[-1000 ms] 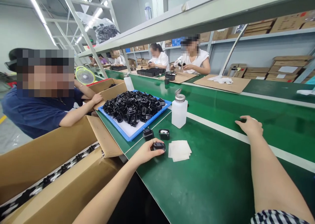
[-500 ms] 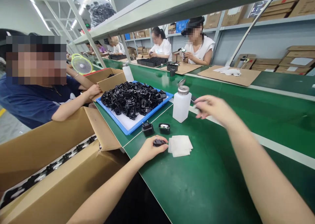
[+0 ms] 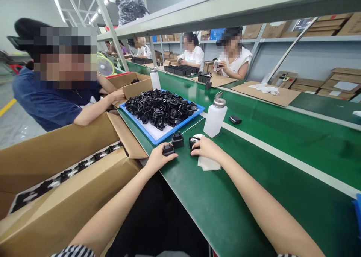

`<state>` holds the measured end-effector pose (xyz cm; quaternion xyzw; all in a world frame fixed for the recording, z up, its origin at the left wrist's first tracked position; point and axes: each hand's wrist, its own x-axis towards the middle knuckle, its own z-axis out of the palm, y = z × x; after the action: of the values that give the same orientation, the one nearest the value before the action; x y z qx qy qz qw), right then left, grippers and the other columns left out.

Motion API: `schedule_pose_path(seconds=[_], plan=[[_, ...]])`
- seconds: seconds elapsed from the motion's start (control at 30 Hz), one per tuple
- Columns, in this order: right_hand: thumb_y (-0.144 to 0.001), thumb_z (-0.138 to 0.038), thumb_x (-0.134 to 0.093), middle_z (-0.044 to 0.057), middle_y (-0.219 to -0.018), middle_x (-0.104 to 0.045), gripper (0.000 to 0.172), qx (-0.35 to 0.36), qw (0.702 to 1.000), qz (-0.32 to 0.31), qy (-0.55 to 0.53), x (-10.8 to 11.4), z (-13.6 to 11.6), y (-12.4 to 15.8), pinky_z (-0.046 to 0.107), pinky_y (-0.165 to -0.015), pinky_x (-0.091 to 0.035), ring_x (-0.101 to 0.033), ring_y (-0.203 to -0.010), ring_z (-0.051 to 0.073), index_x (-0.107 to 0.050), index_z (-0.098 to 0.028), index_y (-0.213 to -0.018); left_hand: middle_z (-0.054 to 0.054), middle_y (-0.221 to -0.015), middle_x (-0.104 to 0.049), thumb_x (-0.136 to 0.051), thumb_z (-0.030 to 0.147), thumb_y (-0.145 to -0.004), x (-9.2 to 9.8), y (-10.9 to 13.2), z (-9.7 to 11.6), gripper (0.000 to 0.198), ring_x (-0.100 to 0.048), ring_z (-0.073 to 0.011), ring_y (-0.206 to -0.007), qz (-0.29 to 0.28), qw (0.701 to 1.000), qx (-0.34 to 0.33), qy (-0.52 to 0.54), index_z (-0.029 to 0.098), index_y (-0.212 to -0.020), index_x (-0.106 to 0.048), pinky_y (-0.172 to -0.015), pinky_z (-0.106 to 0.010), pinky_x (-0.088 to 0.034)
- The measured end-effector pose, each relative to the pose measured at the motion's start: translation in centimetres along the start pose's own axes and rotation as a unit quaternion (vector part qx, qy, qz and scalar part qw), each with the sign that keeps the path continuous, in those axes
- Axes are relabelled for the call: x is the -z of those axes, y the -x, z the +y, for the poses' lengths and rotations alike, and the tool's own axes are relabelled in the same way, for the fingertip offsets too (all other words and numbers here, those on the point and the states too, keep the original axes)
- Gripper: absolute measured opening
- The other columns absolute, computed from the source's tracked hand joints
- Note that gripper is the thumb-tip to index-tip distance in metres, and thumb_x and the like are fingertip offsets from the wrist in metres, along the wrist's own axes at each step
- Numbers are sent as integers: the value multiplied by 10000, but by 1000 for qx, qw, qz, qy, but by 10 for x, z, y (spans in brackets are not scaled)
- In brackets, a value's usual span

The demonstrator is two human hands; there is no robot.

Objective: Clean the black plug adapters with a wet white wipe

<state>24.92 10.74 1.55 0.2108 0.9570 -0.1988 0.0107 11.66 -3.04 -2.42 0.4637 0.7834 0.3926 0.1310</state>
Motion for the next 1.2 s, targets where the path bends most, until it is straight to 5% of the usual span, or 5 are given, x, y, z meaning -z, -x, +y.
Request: schedule_pose_path(seconds=[0.33,0.43,0.6,0.77,1.2], plan=[[-631,-357,-595,14,-1261,-218,168,93,993,-68,-41,-7,-26,41,318,-873,-289,-199,-1134,250,-627,-231,-738,-52,-947,-492,-551,242,-625,7,38,-1,347,-457,-158,-902,123,990,-45,-59,166,-942,-434,-774,-271,-378],[-635,-352,-590,18,-1253,-255,159,90,994,-59,-10,-3,-27,45,338,-881,-284,-130,-1160,251,-628,-220,-714,-25,-925,-506,-489,252,-674,-1,54,12,293,-496,-117,-776,73,995,-55,-42,200,-960,-451,-687,-229,-402],[-626,-314,-604,92,-1114,-430,141,116,988,-68,73,-9,-32,39,398,-864,-288,-192,-1140,269,-630,-194,-698,-7,-896,-539,-536,312,-645,-22,44,28,526,-495,-87,-595,-23,999,28,-37,204,-1129,-360,-611,-216,-401],[-635,-340,-595,94,-935,-510,161,75,988,-94,92,-4,-28,43,367,-821,-326,-312,-1067,281,-628,-202,-712,13,-902,-550,-419,240,-736,-31,34,25,233,-496,-73,-602,18,1000,9,-22,211,-950,-508,-657,-205,-389],[-716,-322,-522,89,-735,-526,213,14,977,-98,189,-11,-40,45,264,-550,-377,-511,-646,196,-608,-135,-772,-12,-1104,-483,-407,270,-750,-44,39,19,349,-486,-136,-925,27,993,-93,-61,218,-1094,-433,-789,-227,-389]])
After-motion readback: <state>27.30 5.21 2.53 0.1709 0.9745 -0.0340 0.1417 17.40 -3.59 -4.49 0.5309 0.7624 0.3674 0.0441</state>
